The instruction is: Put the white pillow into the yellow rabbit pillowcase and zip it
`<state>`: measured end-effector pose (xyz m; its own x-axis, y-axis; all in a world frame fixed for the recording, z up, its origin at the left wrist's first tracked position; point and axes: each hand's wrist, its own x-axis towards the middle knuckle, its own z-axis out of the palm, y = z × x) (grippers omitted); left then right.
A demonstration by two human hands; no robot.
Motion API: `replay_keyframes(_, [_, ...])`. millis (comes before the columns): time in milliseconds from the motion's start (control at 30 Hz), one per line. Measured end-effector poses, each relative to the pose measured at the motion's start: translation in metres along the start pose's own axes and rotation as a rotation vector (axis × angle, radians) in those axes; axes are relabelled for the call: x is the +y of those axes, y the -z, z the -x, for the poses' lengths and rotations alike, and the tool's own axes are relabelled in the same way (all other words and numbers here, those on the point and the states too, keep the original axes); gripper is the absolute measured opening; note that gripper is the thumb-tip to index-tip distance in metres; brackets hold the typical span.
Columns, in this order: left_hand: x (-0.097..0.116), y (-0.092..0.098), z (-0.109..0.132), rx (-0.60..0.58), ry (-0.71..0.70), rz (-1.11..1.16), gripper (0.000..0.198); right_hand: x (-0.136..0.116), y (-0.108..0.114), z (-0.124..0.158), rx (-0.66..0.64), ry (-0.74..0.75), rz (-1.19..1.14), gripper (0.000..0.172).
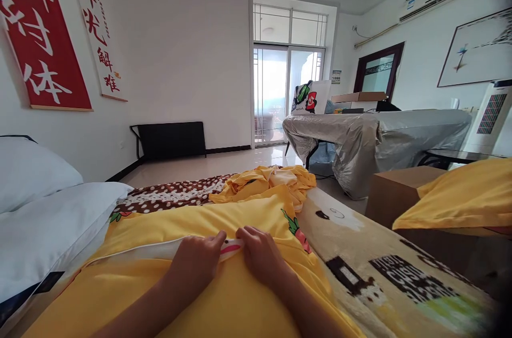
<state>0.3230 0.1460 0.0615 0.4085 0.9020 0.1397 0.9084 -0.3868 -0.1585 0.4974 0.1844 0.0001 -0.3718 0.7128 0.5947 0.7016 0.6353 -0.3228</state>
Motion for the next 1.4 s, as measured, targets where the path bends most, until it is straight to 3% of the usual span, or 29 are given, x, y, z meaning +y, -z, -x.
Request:
replay_keyframes(200, [-0.012,-0.011,0.01,0.083,0.018,-0.034,0.019,-0.001,0.001,0.004,0.042,0.07,-0.009,0.016])
replay_keyframes(400, [-0.041,-0.026,0.036,0.559,-0.088,-0.086,0.019,-0.006,0.008,0.004,0.005,0.154,-0.033,0.025])
replay_keyframes(533, [-0.054,-0.032,0.049,0.705,-0.022,0.007,0.02,-0.012,0.011,0.004,-0.002,0.211,0.056,0.029])
replay_keyframes(633, [-0.053,-0.043,0.053,0.76,0.02,0.171,0.018,-0.029,0.017,0.002,-0.039,0.122,0.161,0.019])
replay_keyframes(767, [-0.052,-0.052,0.053,0.848,-0.029,0.289,0.021,-0.073,0.025,-0.013,-0.181,0.012,0.29,0.015])
replay_keyframes(867, [-0.056,-0.054,0.054,0.85,-0.045,0.321,0.021,-0.115,0.02,-0.033,-0.308,0.028,0.322,0.014])
replay_keyframes(1000, [-0.065,-0.06,0.056,0.782,-0.048,0.418,0.018,-0.149,-0.009,-0.049,-0.372,-0.07,0.322,0.016])
replay_keyframes(1200, [-0.076,-0.064,0.058,0.679,0.041,0.384,0.023,-0.133,-0.052,-0.042,-0.185,-0.103,0.083,0.011])
replay_keyframes(1400, [-0.083,-0.052,0.062,0.542,0.189,0.472,0.028,-0.121,-0.049,-0.043,-0.165,-0.101,-0.173,0.012])
